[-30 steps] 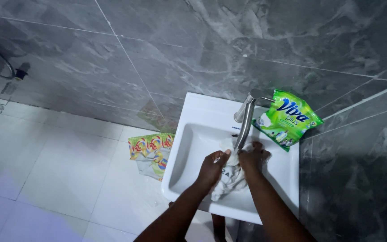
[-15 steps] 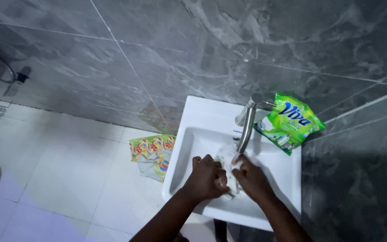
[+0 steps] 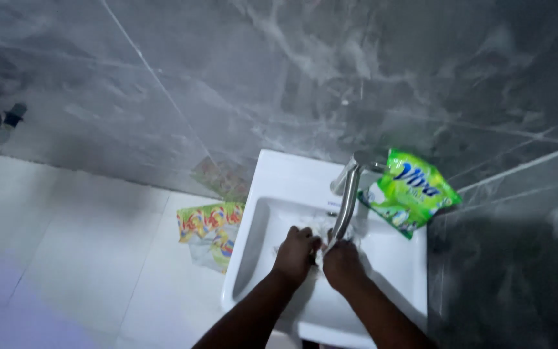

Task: Washing a white cloth by hand in a bathroom sink.

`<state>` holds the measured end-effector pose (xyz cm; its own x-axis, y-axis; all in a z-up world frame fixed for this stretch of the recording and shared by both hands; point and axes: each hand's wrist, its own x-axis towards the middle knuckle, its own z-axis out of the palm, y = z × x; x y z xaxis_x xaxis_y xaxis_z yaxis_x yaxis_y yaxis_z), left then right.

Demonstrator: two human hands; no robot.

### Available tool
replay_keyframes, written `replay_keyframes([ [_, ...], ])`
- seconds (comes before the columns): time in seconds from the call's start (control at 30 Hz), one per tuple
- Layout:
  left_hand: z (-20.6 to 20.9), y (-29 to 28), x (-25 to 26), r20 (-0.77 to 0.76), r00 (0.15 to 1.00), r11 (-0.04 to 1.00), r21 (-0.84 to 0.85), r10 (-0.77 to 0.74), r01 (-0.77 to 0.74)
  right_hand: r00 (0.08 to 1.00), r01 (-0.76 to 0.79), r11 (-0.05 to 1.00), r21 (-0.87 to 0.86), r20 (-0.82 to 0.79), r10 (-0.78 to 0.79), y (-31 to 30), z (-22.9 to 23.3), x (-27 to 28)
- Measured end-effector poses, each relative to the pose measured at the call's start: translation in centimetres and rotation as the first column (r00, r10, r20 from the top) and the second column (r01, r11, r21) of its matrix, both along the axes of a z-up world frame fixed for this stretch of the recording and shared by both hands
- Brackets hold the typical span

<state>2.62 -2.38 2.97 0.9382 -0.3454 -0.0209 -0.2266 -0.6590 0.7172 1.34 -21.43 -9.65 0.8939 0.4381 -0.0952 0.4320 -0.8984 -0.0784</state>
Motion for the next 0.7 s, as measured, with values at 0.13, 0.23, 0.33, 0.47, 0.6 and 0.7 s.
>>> replay_keyframes([
  [0.13,-2.4,-0.1,1.0,0.026,1.000,1.000,0.019,-0.017,0.016,0.943,0.306,0.858,0.412,-0.009,-0.331,1.7,3.8,0.6],
  [0.23,-4.5,0.0,1.9,0.002,0.997,0.995,0.072,-0.076,0.075,0.970,0.151,0.969,0.196,0.159,-0.183,0.1,-3.7,1.0],
  [0.33,-3.9,-0.2,2.0,0.006,1.000,0.996,0.084,-0.030,0.029,0.997,-0.059,0.946,-0.318,0.021,0.069,-1.7,-8.1,1.4],
  [0.47,5.6,1.0,1.5,-0.122,0.988,0.964,0.259,0.096,-0.062,0.934,0.264,0.945,0.194,-0.294,-0.201,-1.6,-1.6,2.8],
  [0.6,1.7,1.6,1.3,-0.061,0.953,0.954,-0.014,0.297,-0.298,0.798,0.602,0.787,0.133,-0.148,-0.585,-0.3,12.1,2.7],
  [0.7,-6.1,2.0,2.2,-0.247,0.943,0.888,-0.350,0.221,-0.300,0.673,0.673,0.571,0.470,-0.067,-0.737,-0.7,10.4,1.7],
])
